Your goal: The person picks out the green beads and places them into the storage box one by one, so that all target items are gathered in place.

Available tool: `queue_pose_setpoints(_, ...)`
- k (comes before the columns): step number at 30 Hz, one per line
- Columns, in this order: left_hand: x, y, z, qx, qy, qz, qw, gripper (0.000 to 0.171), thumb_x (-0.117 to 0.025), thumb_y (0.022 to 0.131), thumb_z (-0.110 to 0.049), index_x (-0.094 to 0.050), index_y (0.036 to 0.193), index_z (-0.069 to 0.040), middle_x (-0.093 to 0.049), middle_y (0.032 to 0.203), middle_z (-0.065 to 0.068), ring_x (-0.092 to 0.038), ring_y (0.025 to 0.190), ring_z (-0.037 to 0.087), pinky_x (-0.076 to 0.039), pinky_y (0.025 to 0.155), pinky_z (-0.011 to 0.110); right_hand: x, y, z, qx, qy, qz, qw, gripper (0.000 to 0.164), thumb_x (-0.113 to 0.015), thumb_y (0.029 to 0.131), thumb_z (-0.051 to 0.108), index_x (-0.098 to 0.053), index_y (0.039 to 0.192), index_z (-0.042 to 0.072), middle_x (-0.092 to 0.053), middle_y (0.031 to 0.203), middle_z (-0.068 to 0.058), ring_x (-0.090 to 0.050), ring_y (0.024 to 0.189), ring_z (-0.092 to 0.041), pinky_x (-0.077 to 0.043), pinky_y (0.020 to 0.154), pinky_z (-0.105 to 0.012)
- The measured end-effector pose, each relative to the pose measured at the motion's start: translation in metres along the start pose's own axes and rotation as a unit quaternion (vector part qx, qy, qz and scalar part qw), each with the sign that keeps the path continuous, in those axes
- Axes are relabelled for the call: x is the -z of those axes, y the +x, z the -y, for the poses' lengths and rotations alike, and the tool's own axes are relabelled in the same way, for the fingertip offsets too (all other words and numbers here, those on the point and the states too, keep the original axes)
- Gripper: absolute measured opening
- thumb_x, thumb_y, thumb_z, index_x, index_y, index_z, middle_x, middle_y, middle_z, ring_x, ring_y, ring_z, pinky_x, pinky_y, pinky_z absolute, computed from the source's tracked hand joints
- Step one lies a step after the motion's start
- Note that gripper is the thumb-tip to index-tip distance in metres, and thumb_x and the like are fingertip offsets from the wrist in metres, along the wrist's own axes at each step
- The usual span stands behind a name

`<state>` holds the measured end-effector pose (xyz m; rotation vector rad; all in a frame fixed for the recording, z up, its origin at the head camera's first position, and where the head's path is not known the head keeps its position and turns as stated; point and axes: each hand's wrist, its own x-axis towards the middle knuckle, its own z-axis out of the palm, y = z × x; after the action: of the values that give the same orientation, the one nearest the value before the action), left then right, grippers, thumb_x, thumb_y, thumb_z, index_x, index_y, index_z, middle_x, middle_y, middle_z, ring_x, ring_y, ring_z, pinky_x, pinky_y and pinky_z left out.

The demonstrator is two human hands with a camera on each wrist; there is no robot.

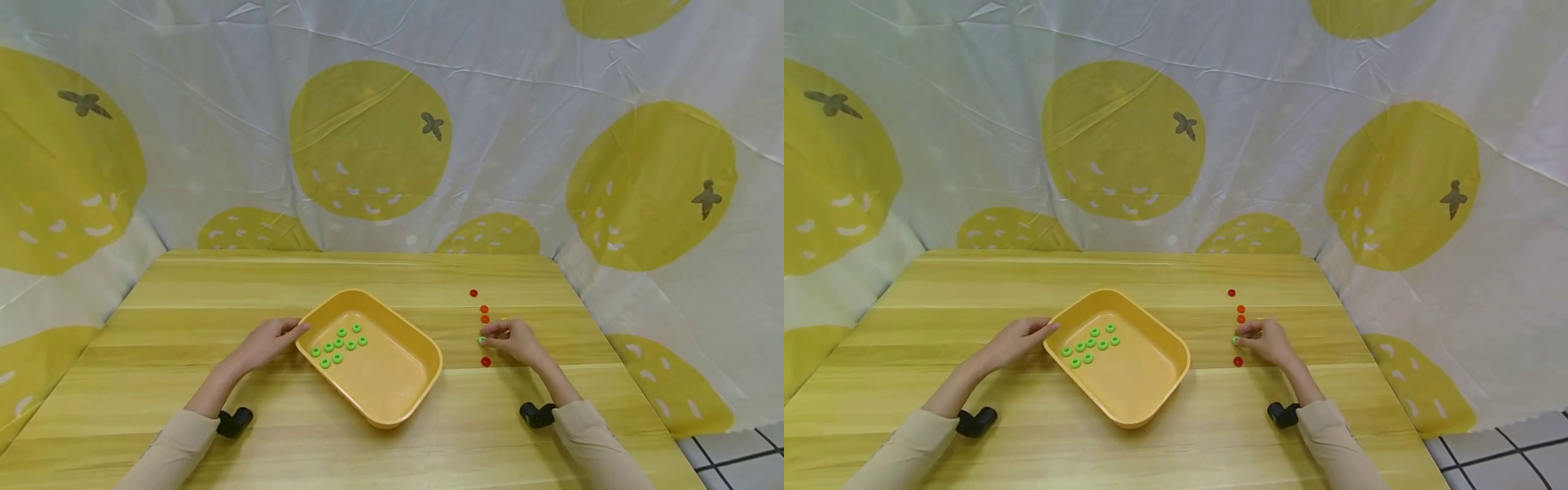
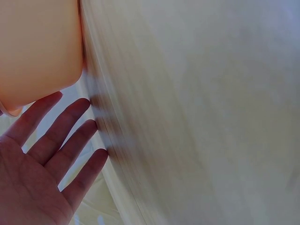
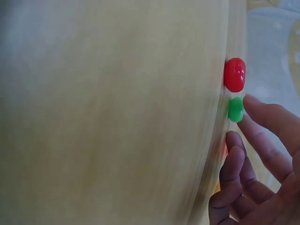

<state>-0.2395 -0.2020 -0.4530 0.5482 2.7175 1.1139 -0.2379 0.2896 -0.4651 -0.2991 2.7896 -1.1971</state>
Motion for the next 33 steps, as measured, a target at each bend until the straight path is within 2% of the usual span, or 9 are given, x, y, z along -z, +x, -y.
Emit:
queue_pose_setpoints(7, 0.001, 0.001, 0.000, -0.002, 0.000, -0.001, 1.0000, 0.036, -0.044, 0.099, -0.040, -0.067, 0.094, -0.014, -0.066, 0.080, -0.002, -0.052, 0.068, 0.011, -0.039, 0.065, 0.025, -0.005, 0.003, 0.001, 0.037, -0.047, -0.010, 0.998, 0.013, -0.074, 0.079, 0.007, -0.072, 0.091, 0.002, -0.069, 0.081, -0.009, -0.057, 0.070, -0.008, -0.045, 0.060, -0.019)
queue_pose_setpoints(11, 0.001, 0.001, 0.000, 0.000, 0.001, 0.004, 1.0000, 0.035, -0.044, 0.099, -0.040, -0.067, 0.096, -0.013, -0.067, 0.083, 0.000, -0.052, 0.071, 0.012, -0.040, 0.067, 0.027, -0.004, 0.003, 0.002, 0.036, -0.059, -0.007, 0.998, 0.012, -0.073, 0.079, 0.007, -0.072, 0.089, 0.002, -0.068, 0.078, -0.008, -0.054, 0.065, -0.007, -0.043, 0.057, -0.020)
queue_pose_setpoints(15, 0.001, 0.001, 0.001, 0.004, 0.002, 0.005, 1.0000, 0.036, -0.044, 0.099, -0.040, -0.067, 0.097, -0.013, -0.067, 0.084, 0.000, -0.053, 0.072, 0.014, -0.041, 0.068, 0.028, -0.001, 0.005, 0.004, 0.024, -0.058, -0.020, 0.998, 0.013, -0.073, 0.081, 0.009, -0.072, 0.091, 0.002, -0.069, 0.080, -0.010, -0.056, 0.067, -0.010, -0.044, 0.058, -0.020)
queue_pose_setpoints(18, 0.001, 0.002, 0.001, 0.004, 0.006, 0.004, 1.0000, 0.036, -0.043, 0.099, -0.041, -0.067, 0.097, -0.014, -0.067, 0.085, 0.000, -0.053, 0.073, 0.014, -0.041, 0.068, 0.029, 0.003, 0.006, 0.006, 0.008, -0.028, -0.042, 0.999, 0.018, -0.072, 0.082, 0.012, -0.071, 0.096, 0.001, -0.069, 0.086, -0.014, -0.061, 0.071, -0.015, -0.047, 0.060, -0.021)
queue_pose_setpoints(25, 0.000, 0.001, 0.002, 0.005, 0.007, 0.003, 1.0000, 0.036, -0.043, 0.099, -0.041, -0.067, 0.096, -0.014, -0.068, 0.086, 0.001, -0.054, 0.074, 0.015, -0.041, 0.069, 0.030, 0.009, 0.011, 0.016, -0.022, 0.064, -0.070, 0.995, 0.030, -0.069, 0.086, 0.024, -0.068, 0.108, 0.003, -0.066, 0.100, -0.018, -0.063, 0.080, -0.033, -0.052, 0.068, -0.034)
queue_pose_setpoints(28, 0.000, 0.001, 0.002, 0.006, 0.005, 0.002, 1.0000, 0.036, -0.043, 0.099, -0.041, -0.067, 0.095, -0.014, -0.068, 0.086, 0.001, -0.054, 0.075, 0.014, -0.041, 0.070, 0.031, 0.011, 0.014, 0.025, -0.028, 0.094, -0.078, 0.992, 0.036, -0.068, 0.087, 0.030, -0.067, 0.112, 0.004, -0.065, 0.099, -0.013, -0.061, 0.079, -0.026, -0.050, 0.068, -0.031)
queue_pose_setpoints(33, -0.001, 0.001, 0.003, 0.006, 0.004, 0.001, 1.0000, 0.036, -0.043, 0.099, -0.041, -0.066, 0.094, -0.014, -0.066, 0.082, 0.000, -0.052, 0.072, 0.014, -0.040, 0.068, 0.029, 0.012, 0.021, 0.044, -0.048, 0.143, -0.083, 0.985, 0.041, -0.066, 0.088, 0.032, -0.063, 0.118, 0.004, -0.062, 0.096, 0.000, -0.051, 0.068, -0.006, -0.038, 0.054, -0.023)
